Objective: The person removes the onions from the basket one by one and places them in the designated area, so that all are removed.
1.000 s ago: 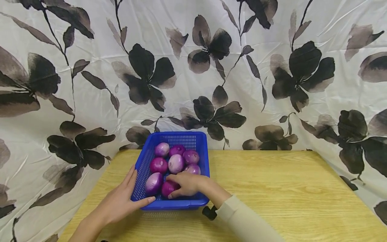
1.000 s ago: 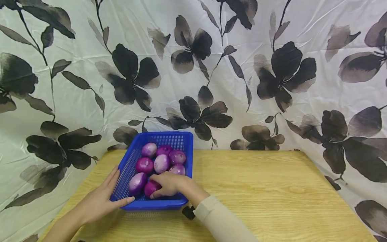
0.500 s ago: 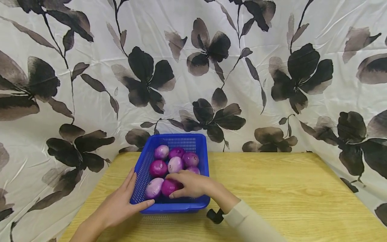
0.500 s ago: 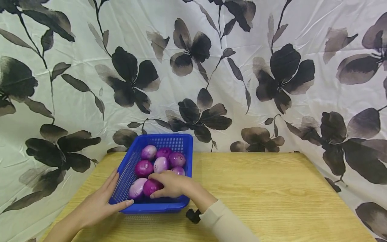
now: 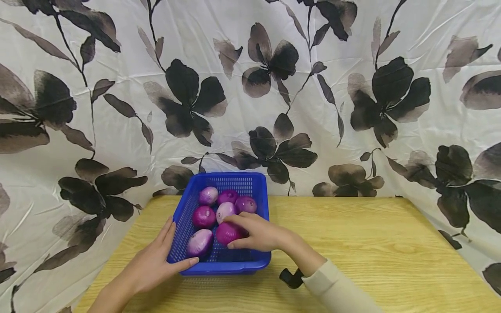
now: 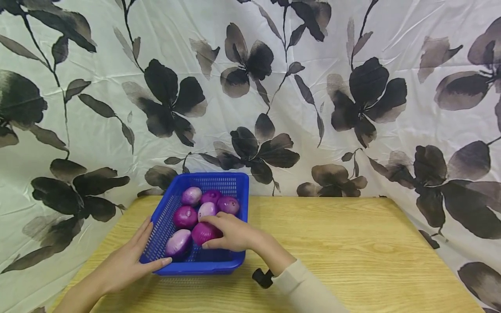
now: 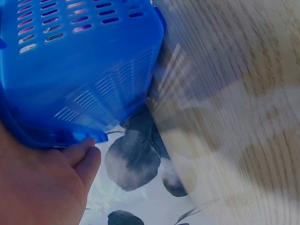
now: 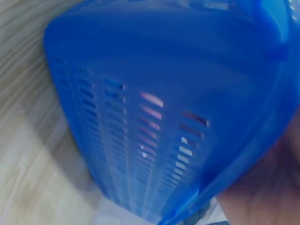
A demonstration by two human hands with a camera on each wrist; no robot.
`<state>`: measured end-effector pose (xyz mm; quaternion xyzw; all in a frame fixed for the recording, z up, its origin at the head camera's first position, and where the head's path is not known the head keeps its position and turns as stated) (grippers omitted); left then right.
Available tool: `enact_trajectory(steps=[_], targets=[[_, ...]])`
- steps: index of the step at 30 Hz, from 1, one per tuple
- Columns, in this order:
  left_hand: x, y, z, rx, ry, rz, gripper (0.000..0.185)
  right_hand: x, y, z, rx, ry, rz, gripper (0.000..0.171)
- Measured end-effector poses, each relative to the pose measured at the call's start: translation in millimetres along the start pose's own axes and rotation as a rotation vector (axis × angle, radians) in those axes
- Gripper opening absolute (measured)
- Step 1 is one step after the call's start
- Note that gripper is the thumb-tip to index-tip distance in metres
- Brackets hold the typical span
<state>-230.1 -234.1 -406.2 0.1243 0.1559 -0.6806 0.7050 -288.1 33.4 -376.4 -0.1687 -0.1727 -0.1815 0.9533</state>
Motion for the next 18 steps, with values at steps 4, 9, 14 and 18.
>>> enact_trajectory(steps=[4, 9, 14, 18], targets=[[1.0, 0.2, 0.2, 0.006, -0.002, 0.004, 0.125, -1.3, 6.3, 6.5, -0.038, -0.049, -0.02, 0.063], [1.4, -0.5, 0.6, -0.003, -0.002, -0.001, 0.125, -2.7, 13.5, 14.3, -0.075, -0.104, -0.053, 0.063], [3.1, 0.6, -0.9, 0.0, -0.003, 0.005, 0.126, -2.9, 19.7, 20.9, -0.099, -0.142, -0.064, 0.063], [2.9, 0.4, -1.1, -0.001, -0.002, 0.007, 0.126, -5.4, 24.4, 26.3, -0.133, -0.16, -0.059, 0.063]])
Point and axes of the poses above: each hand's wrist, its own y-axis away from the middle knuckle, its own z-axis out of the back of the hand, x = y × z, the point moved 4 cm from there along -y, towards the middle knuckle, and after that the axes turned 15 degrees about z, right-handed, at the moved point
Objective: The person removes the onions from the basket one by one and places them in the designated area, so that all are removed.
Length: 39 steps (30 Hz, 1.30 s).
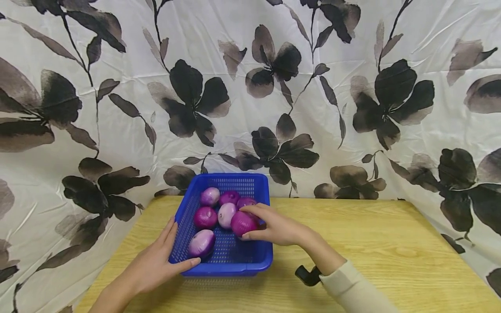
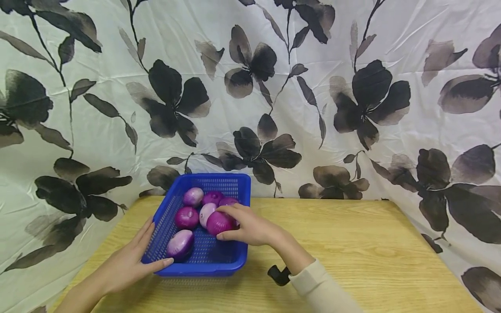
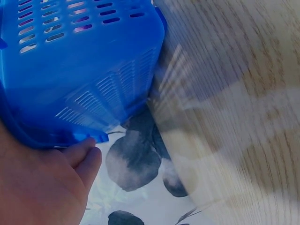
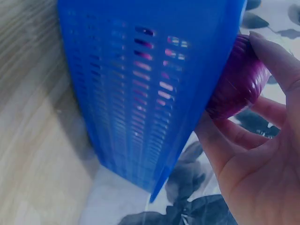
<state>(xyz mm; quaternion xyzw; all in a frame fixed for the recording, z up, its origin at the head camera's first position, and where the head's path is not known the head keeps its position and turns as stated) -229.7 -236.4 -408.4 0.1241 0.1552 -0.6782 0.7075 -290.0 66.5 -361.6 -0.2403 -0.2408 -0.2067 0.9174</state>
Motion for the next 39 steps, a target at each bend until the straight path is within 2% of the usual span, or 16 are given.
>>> enact_trajectory(steps=[10, 18, 23, 33, 39], targets=[[-1.2, 0.3, 1.7, 0.004, -0.001, 0.006, 0.124, -4.9, 8.8, 15.2, -0.032, 0.025, 0.021, 0.062], [-0.7, -0.4, 3.5, 0.001, -0.003, 0.003, 0.124, -9.1, 15.0, 25.7, -0.053, -0.069, -0.015, 0.063], [-1.5, -1.0, 3.1, 0.001, -0.007, 0.0, 0.125, -12.1, 23.3, 34.7, -0.079, -0.037, -0.004, 0.066], [1.7, 0.3, 0.7, 0.0, -0.008, 0.003, 0.125, -19.7, 38.8, 41.6, -0.107, -0.067, -0.053, 0.067], [2.7, -0.5, 1.5, -0.004, 0.001, -0.004, 0.124, -28.5, 43.3, 46.3, -0.117, -0.044, -0.045, 0.064]])
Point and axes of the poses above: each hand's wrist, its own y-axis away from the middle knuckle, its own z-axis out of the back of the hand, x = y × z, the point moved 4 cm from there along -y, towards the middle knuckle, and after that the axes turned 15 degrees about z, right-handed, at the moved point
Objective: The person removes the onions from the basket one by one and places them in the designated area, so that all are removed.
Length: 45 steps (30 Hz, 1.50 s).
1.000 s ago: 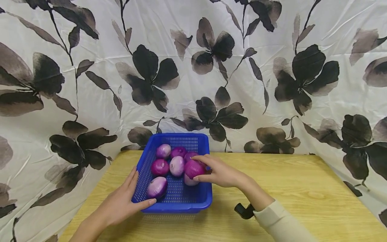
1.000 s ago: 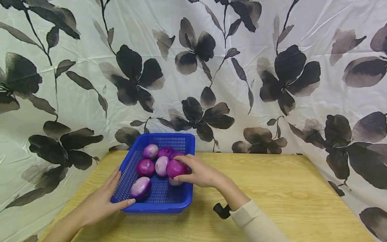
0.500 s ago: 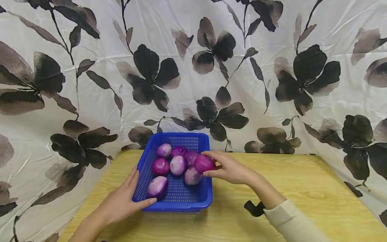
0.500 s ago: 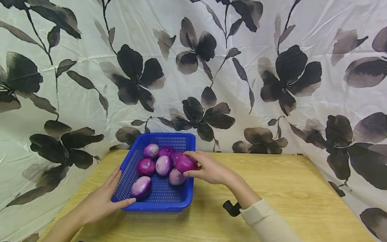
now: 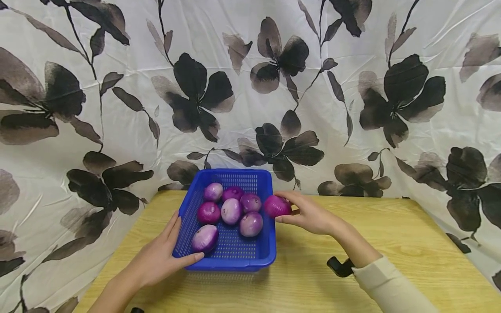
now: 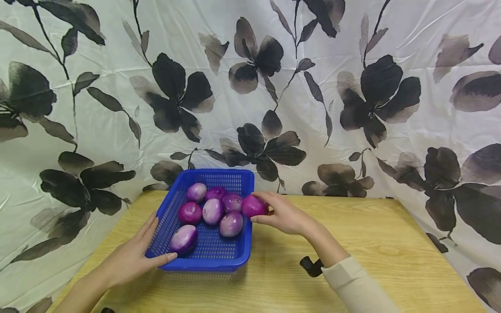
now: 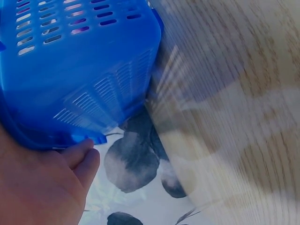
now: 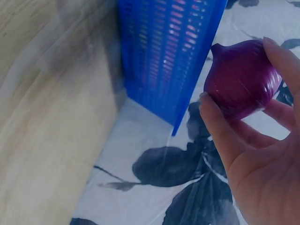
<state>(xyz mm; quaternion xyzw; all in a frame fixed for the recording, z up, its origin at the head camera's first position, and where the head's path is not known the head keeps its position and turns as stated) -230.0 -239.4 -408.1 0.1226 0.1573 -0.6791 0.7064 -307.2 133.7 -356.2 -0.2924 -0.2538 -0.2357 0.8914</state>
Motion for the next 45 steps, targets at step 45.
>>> enact_trajectory(steps=[45], targets=[[1.2, -1.8, 0.0, -0.021, 0.003, -0.019, 0.126, -122.3, 1.8, 8.2, -0.125, 0.099, -0.194, 0.059]])
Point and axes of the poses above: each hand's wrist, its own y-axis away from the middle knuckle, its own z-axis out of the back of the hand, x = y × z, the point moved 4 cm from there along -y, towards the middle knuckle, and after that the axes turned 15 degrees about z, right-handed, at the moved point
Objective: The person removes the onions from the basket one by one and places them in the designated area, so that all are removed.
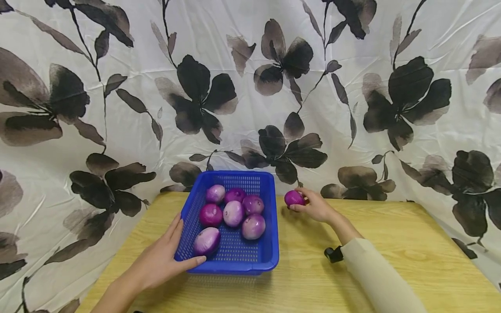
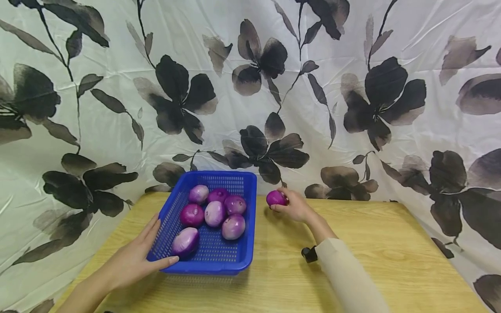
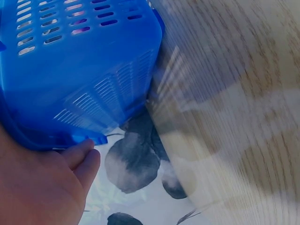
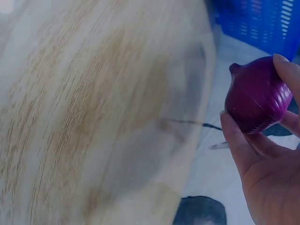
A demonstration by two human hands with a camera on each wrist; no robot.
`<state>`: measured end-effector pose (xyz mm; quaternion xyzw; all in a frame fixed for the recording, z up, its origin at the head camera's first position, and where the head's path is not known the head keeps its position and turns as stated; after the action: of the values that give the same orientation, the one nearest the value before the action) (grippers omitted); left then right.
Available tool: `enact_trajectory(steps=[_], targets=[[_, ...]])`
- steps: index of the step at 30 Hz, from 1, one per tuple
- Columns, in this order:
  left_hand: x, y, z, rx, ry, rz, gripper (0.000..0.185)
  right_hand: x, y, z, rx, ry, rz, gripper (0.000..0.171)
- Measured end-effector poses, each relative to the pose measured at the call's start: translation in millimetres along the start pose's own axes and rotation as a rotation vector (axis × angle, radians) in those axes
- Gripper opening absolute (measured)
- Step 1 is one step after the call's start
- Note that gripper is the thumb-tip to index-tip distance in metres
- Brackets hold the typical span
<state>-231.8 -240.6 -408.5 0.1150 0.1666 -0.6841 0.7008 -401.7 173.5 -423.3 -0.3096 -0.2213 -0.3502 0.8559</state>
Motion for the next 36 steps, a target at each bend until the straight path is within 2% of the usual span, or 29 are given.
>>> enact_trajectory(steps=[14, 23, 36], targets=[[-1.0, 0.9, -2.2, 0.022, -0.007, 0.023, 0.126, -31.9, 3.2, -16.1, -0.032, -0.001, -0.052, 0.054], [-1.8, 1.2, 0.6, 0.02, -0.013, 0.028, 0.126, -29.5, 1.4, -15.7, -0.005, 0.003, -0.083, 0.056], [1.1, 1.7, -2.5, 0.01, 0.002, 0.018, 0.125, -29.2, 0.0, -18.1, -0.01, 0.003, -0.072, 0.062]])
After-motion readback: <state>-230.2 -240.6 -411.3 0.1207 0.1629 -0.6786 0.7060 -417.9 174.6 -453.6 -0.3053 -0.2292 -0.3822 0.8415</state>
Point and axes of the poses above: each hand's wrist, its own y-axis away from the middle knuckle, its own z-axis out of the back of the hand, x = y × z, the point moved 4 cm from there along -y, towards the middle knuckle, and after that the axes turned 15 degrees about z, right-handed, at the moved point
